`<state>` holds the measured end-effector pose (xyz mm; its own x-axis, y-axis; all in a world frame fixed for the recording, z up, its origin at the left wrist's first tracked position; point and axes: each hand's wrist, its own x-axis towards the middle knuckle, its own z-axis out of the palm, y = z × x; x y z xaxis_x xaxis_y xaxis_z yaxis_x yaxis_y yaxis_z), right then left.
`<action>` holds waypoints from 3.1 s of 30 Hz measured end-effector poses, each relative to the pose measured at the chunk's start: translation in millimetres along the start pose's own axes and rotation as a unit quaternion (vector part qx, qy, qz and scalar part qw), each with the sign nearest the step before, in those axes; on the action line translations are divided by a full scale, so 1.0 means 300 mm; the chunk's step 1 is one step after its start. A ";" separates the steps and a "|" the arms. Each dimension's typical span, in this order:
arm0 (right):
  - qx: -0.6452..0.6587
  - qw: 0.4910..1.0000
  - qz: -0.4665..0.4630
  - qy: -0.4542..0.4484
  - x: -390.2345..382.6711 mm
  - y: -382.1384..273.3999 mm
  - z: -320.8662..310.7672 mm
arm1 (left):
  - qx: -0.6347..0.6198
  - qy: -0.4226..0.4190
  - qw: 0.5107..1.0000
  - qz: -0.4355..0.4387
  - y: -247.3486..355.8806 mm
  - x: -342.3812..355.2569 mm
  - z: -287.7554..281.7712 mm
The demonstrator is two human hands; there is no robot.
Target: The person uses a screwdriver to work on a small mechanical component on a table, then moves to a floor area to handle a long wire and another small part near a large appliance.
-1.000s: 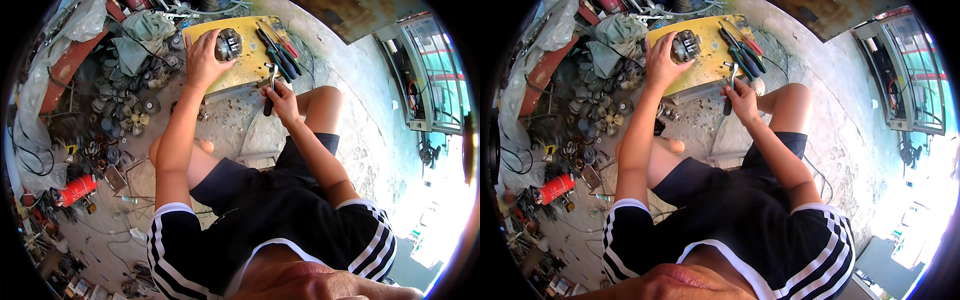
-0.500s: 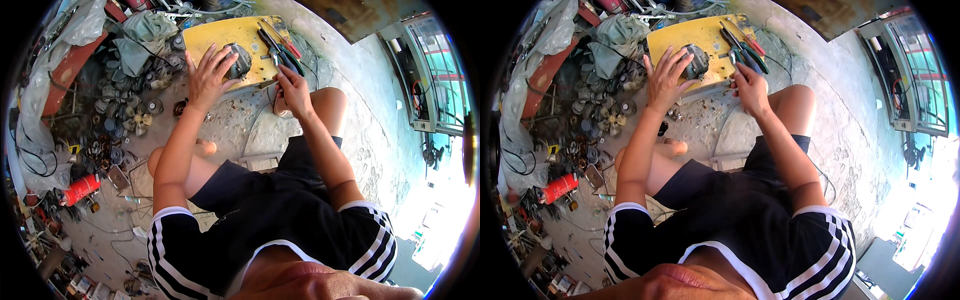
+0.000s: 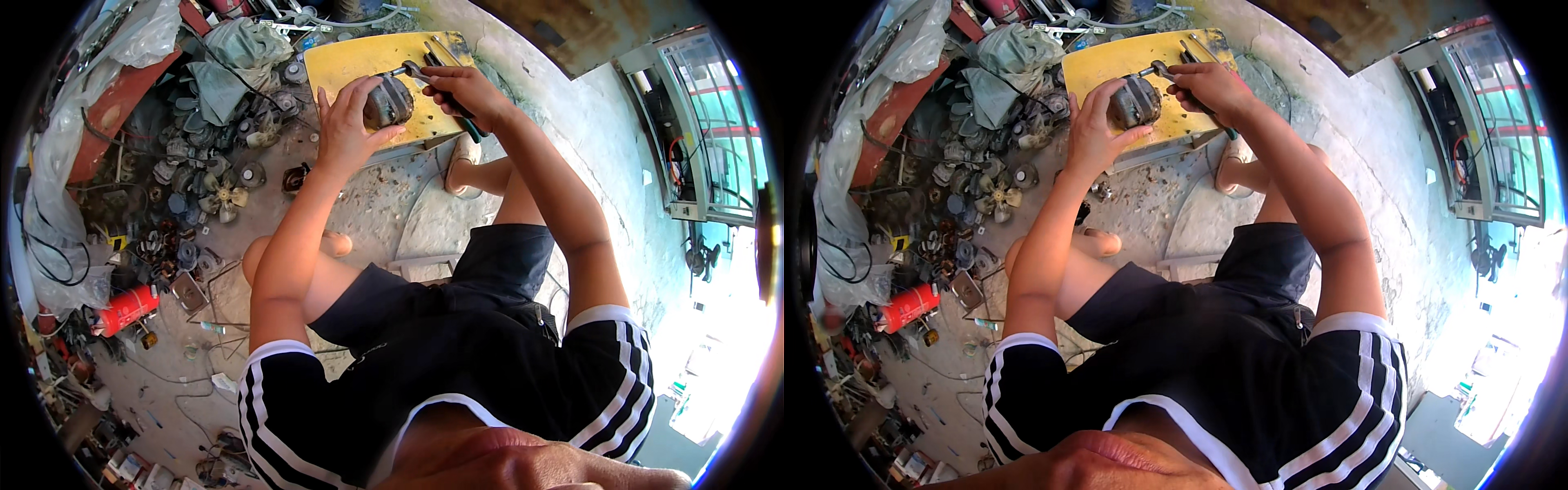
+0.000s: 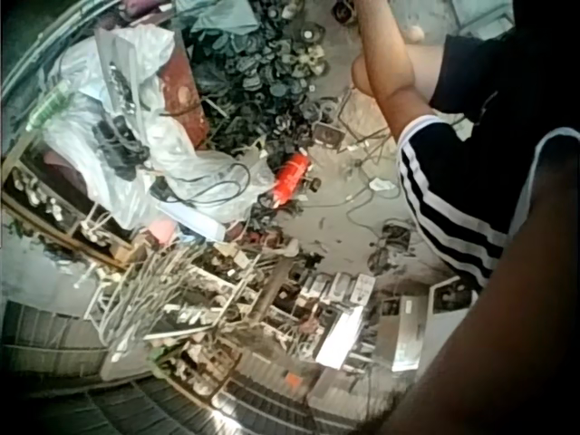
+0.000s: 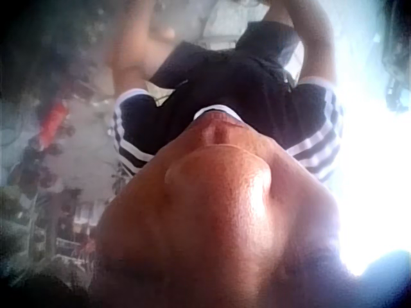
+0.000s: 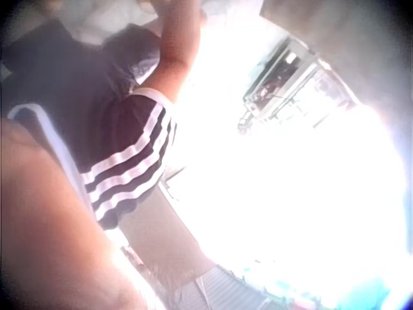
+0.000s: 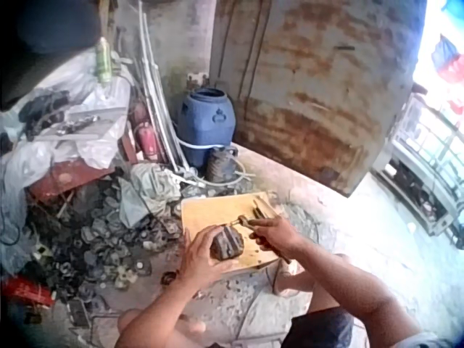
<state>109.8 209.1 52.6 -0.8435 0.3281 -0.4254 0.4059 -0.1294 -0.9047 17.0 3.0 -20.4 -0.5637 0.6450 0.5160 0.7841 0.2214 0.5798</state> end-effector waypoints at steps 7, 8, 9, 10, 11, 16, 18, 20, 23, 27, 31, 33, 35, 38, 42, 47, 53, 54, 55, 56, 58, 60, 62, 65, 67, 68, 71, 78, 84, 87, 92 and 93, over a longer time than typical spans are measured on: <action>0.006 0.997 0.067 -0.038 0.023 -0.074 -0.015 | 0.013 0.037 0.999 -0.011 0.001 0.001 0.012; -0.003 0.996 0.080 -0.041 0.032 -0.086 -0.016 | 0.007 0.030 0.999 -0.016 -0.001 0.004 0.008; -0.012 0.994 0.094 -0.044 0.043 -0.101 -0.020 | 0.000 0.023 1.000 -0.020 -0.001 0.009 0.000; -0.055 0.990 0.109 -0.068 0.057 -0.125 -0.027 | -0.007 0.016 1.000 -0.025 -0.001 0.013 -0.005; -0.097 0.983 0.124 -0.091 0.073 -0.155 -0.035 | -0.012 0.019 1.000 -0.021 -0.002 0.017 -0.006; -0.268 0.936 0.179 -0.139 0.147 -0.281 -0.016 | -0.044 0.012 0.999 -0.022 -0.012 0.020 -0.014; -0.266 0.921 0.232 -0.163 0.237 -0.271 -0.017 | -0.066 0.003 0.997 -0.039 -0.019 0.025 -0.013; -0.244 0.888 0.288 -0.263 0.408 -0.232 -0.110 | -0.086 -0.006 0.995 -0.041 -0.012 0.040 -0.003; -0.352 0.834 0.320 -0.280 0.435 -0.329 -0.023 | -0.077 -0.010 0.995 -0.058 -0.018 0.023 -0.031; -0.423 0.797 0.351 -0.250 0.445 -0.373 0.020 | -0.084 -0.017 0.994 -0.060 -0.008 0.035 -0.020; -0.461 0.806 0.317 -0.194 0.413 -0.292 -0.002 | -0.095 -0.020 0.994 -0.055 -0.001 0.051 -0.005; -0.477 0.840 0.221 -0.135 0.251 -0.270 0.120 | -0.061 -0.007 0.996 -0.071 -0.025 0.016 -0.025; -0.465 0.870 0.158 -0.042 0.101 -0.274 0.166 | -0.063 0.004 0.996 -0.063 -0.015 0.022 -0.019; -0.483 0.867 0.095 -0.074 0.089 -0.192 0.118 | -0.067 -0.001 0.996 -0.060 -0.015 0.026 -0.017; -0.595 0.800 -0.055 -0.055 0.082 -0.087 0.028 | -0.064 -0.007 0.997 -0.046 0.004 0.037 -0.008; -0.550 0.834 -0.040 0.005 0.030 -0.088 0.058 | -0.065 -0.016 0.996 -0.057 -0.007 0.024 -0.012; -0.711 0.695 -0.101 -0.032 0.154 -0.142 0.083 | -0.065 -0.012 0.997 -0.040 -0.042 0.031 -0.008; -0.692 0.709 -0.104 -0.088 0.173 -0.169 0.076 | -0.066 -0.012 0.997 -0.034 -0.029 0.039 -0.007; -0.707 0.697 -0.047 -0.110 0.186 -0.181 0.079 | -0.066 -0.013 0.997 -0.027 -0.019 0.044 -0.009; -0.721 0.680 0.010 -0.131 0.191 -0.206 0.088 | -0.066 -0.016 0.997 -0.031 -0.017 0.051 -0.013; -0.505 0.853 0.128 -0.038 0.105 -0.226 0.120 | -0.066 -0.023 0.997 -0.041 -0.014 0.044 -0.013; -0.351 0.918 0.186 0.003 0.071 -0.248 0.123 | -0.070 -0.026 0.996 -0.048 -0.016 0.043 -0.018; -0.296 0.934 0.198 -0.014 0.074 -0.264 0.105 | -0.077 -0.026 0.995 -0.051 -0.023 0.040 -0.021; -0.184 0.944 0.263 -0.071 0.157 -0.241 0.024 | -0.092 -0.021 0.995 -0.038 -0.025 0.044 -0.009; -0.164 0.934 0.298 -0.106 0.223 -0.247 -0.039 | -0.096 -0.022 0.995 -0.026 -0.018 0.055 -0.002; -0.204 0.931 0.288 -0.091 0.190 -0.269 0.025 | -0.091 -0.020 0.995 -0.033 -0.027 0.045 -0.011; -0.272 0.935 0.227 -0.037 0.101 -0.284 0.119 | -0.086 -0.019 0.995 -0.038 -0.026 0.039 -0.017; -0.323 0.940 0.109 0.021 0.042 -0.194 0.123 | -0.090 -0.017 0.995 -0.041 -0.018 0.043 -0.016; -0.179 0.957 0.228 0.007 0.025 -0.222 0.122 | -0.091 -0.030 0.994 -0.053 -0.017 0.043 -0.020; -0.073 0.940 0.322 -0.083 0.075 -0.224 0.075 | -0.093 -0.035 0.994 -0.051 -0.016 0.048 -0.018; -0.063 0.943 0.325 -0.041 0.070 -0.225 0.083 | -0.097 -0.043 0.993 -0.058 -0.025 0.043 -0.023; -0.044 0.943 0.326 -0.053 0.074 -0.225 0.071 | -0.094 -0.042 0.993 -0.055 -0.021 0.045 -0.027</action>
<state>56.1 205.1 103.6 -0.4330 0.1089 -0.8948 0.8742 -0.1911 -0.4463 2.4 4.4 -12.1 -0.6136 0.6848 0.3930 0.6521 0.1588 0.7413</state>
